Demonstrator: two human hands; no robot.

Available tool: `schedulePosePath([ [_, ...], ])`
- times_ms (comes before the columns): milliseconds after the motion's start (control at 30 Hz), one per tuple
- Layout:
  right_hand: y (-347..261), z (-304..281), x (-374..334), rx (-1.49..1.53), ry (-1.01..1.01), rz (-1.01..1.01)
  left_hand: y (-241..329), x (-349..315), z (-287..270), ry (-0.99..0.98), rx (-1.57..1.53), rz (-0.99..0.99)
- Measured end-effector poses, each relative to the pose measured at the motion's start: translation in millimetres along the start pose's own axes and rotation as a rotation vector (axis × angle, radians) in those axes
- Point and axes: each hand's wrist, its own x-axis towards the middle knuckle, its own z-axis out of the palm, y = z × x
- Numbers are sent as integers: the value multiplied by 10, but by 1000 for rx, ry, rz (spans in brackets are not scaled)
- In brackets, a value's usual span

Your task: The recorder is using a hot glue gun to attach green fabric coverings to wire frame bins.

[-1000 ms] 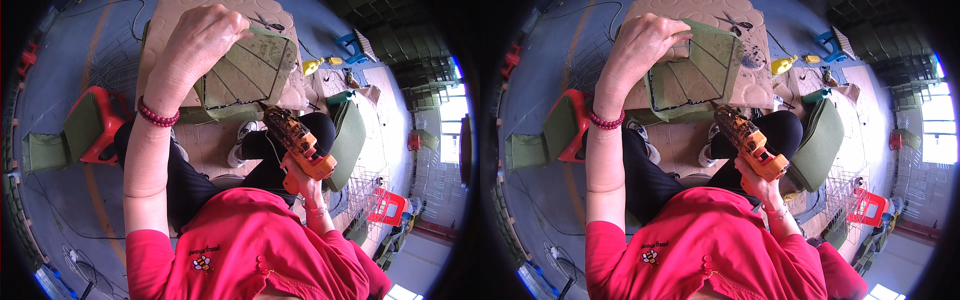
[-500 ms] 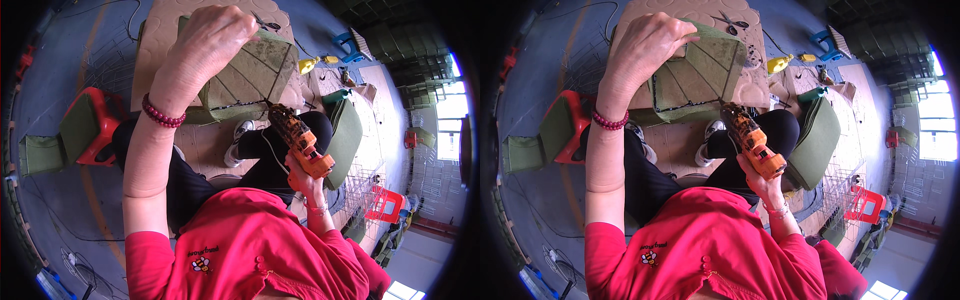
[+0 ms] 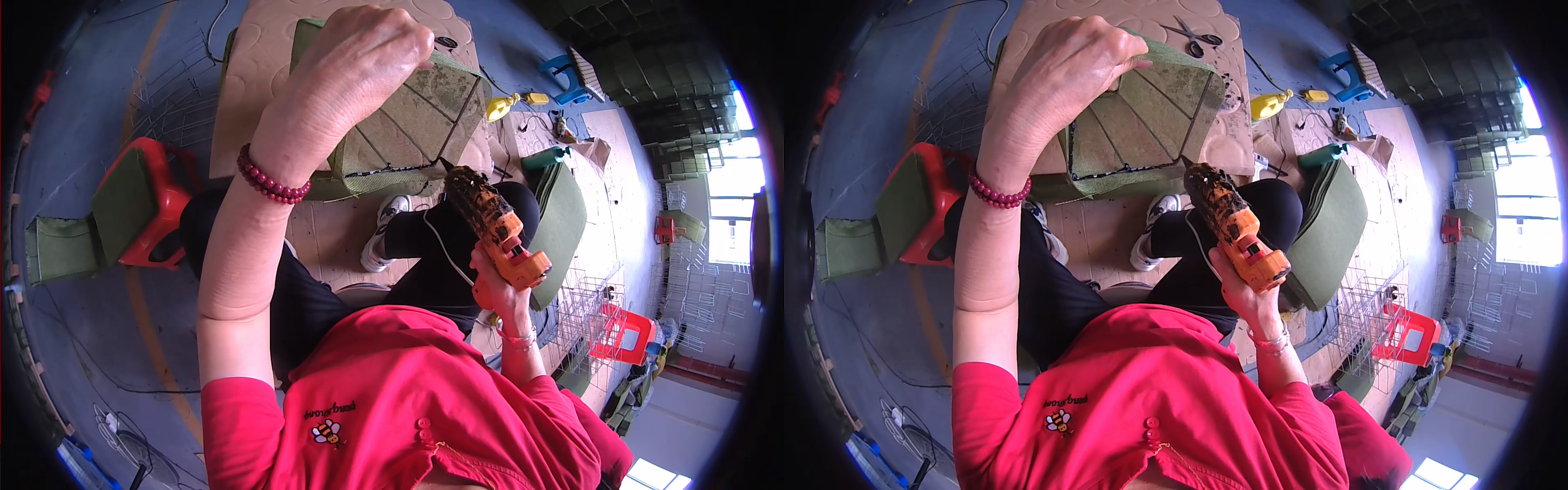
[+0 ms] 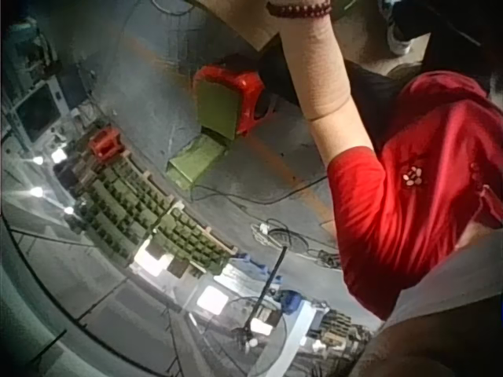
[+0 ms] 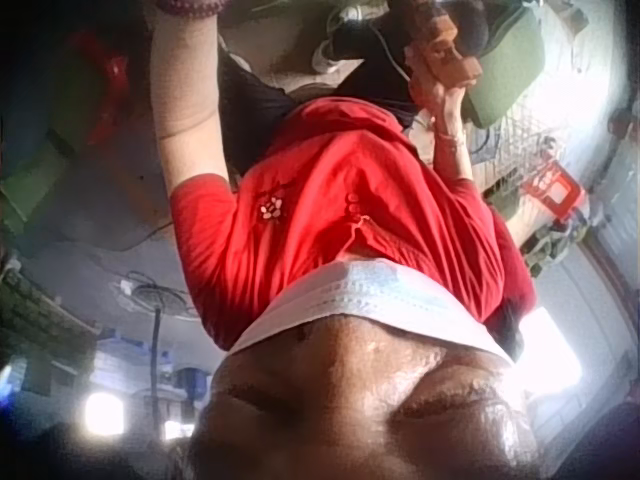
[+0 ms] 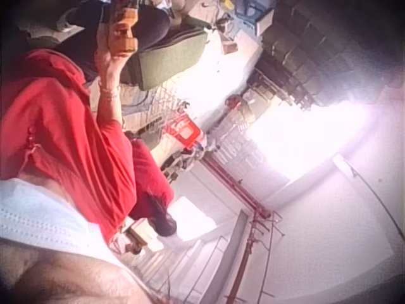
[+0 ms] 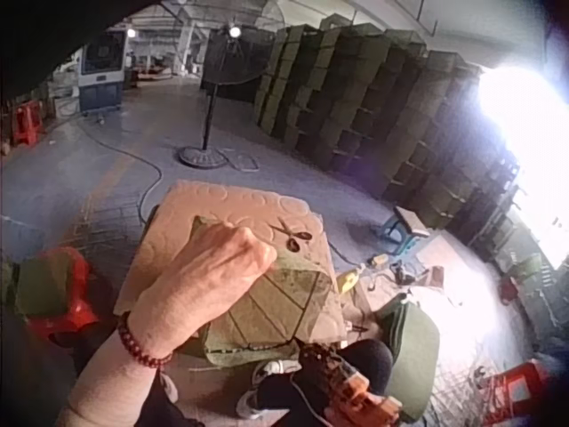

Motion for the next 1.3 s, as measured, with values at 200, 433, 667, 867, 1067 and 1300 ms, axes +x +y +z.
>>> schedulePosePath([
  [200, -40, 11, -8, 69, 2, -25, -12, -18, 10, -24, -10, -9],
  [433, -71, -3, 58, 64, -5, -77, -12, -22, 17, -20, -1, 16],
  [667, -27, -29, 24, 30, -53, 54, -14, -28, 12, 8, -31, 9],
  [867, 24, -27, 6, -33, -69, 74, -33, -26, -3, -9, 0, 29],
  [1067, -60, -75, 105, -17, -7, -34, -29, -15, -11, -9, -14, 20],
  [1300, -90, -103, 111, -60, -12, -18, 48, 61, -92, -168, 29, -101],
])
